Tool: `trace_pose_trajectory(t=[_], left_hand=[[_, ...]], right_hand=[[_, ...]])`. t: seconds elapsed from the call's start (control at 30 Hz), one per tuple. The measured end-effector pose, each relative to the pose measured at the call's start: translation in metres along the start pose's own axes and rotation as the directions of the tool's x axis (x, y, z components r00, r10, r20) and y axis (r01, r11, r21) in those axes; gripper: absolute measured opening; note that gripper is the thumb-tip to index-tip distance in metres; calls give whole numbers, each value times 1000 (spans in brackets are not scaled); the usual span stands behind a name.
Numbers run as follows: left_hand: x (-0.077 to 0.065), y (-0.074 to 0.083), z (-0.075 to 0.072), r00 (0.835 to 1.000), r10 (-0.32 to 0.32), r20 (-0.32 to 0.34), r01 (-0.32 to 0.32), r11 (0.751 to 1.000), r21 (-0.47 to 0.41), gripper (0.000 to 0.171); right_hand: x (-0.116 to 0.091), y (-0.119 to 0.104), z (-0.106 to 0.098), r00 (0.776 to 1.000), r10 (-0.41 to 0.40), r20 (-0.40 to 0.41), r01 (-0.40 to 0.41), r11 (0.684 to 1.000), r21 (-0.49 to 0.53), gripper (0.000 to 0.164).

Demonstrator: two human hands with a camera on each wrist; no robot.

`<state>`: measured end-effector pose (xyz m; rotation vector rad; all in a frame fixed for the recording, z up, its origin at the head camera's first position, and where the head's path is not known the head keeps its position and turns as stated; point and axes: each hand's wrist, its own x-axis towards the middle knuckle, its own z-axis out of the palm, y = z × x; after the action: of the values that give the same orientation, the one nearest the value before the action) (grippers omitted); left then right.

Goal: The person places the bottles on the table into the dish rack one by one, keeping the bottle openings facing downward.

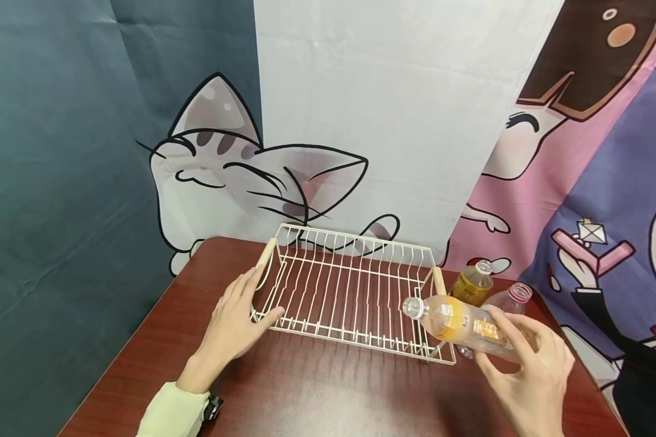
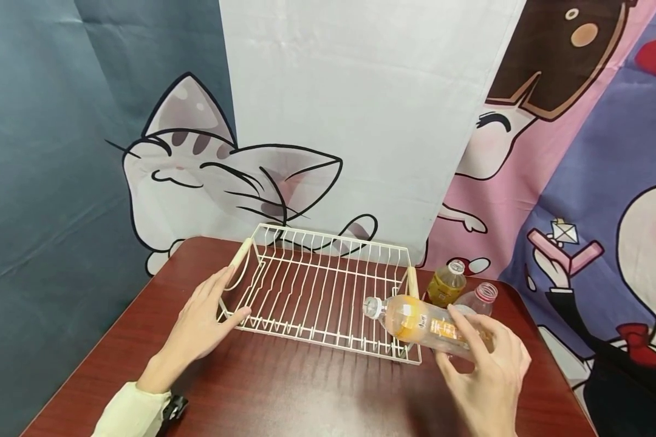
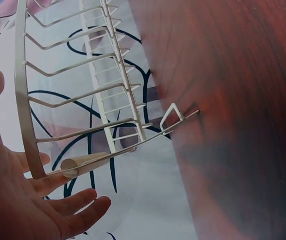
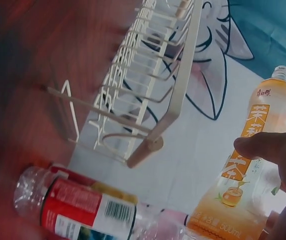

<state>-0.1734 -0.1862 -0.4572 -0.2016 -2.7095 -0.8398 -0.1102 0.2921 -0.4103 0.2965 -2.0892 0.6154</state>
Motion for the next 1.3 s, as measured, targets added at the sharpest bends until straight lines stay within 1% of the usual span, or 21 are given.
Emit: trace_pose_trajectory(t=[0.1,0.2,0.27,0.33,0.37,0.43,0.53,0.6,0.7,0.77,0.8,0.97,1.0,1.1,1.17,1.3], left_hand=[[0,0,0,1000,0,2,0,1000,5,98],[2,2,0,1000,19,-12,-19,1000,12,99],[4,6,-1,998,52,-35,-52,999,13,99],[6,12,-2,992,109,-70,-109,994,5,99],[8,17,-2,985,147,-89,-147,989,2,99],[11,27,-2,965,229,-129,-232,973,-7,99],[14,45,-1,923,343,-175,-352,935,-27,100],[15,57,1,898,397,-190,-410,911,-37,103],[14,74,5,865,461,-197,-480,876,-56,105],[14,84,9,847,493,-199,-514,855,-65,106],[14,88,12,834,511,-206,-534,843,-69,106],[15,105,23,788,574,-224,-603,793,-88,108],[15,108,25,780,584,-224,-614,784,-93,109],[16,116,30,767,605,-212,-634,765,-112,110],[16,121,33,764,612,-203,-640,758,-124,109],[17,128,37,750,633,-193,-659,740,-135,108]], right_hand=[[3,-2,9,998,-55,-16,55,998,12,71],[4,-5,14,997,-78,-8,78,997,20,62],[5,-7,17,995,-95,-6,95,995,25,57],[7,-9,19,993,-115,-6,115,993,27,54],[7,-10,20,992,-125,-6,125,992,29,54],[8,-13,23,990,-141,-4,141,989,36,53],[9,-17,26,987,-162,4,162,986,45,54],[10,-20,28,985,-173,7,172,984,49,57],[11,-23,30,983,-184,9,184,982,47,57],[12,-25,30,982,-191,11,190,981,47,56],[12,-26,31,981,-192,14,191,980,47,56],[11,-27,32,980,-197,30,196,980,39,52],[10,-27,33,979,-199,32,198,980,37,52],[8,-28,34,977,-211,40,209,977,33,52],[7,-28,35,975,-218,46,216,976,37,53],[6,-31,37,972,-228,61,225,973,50,62]])
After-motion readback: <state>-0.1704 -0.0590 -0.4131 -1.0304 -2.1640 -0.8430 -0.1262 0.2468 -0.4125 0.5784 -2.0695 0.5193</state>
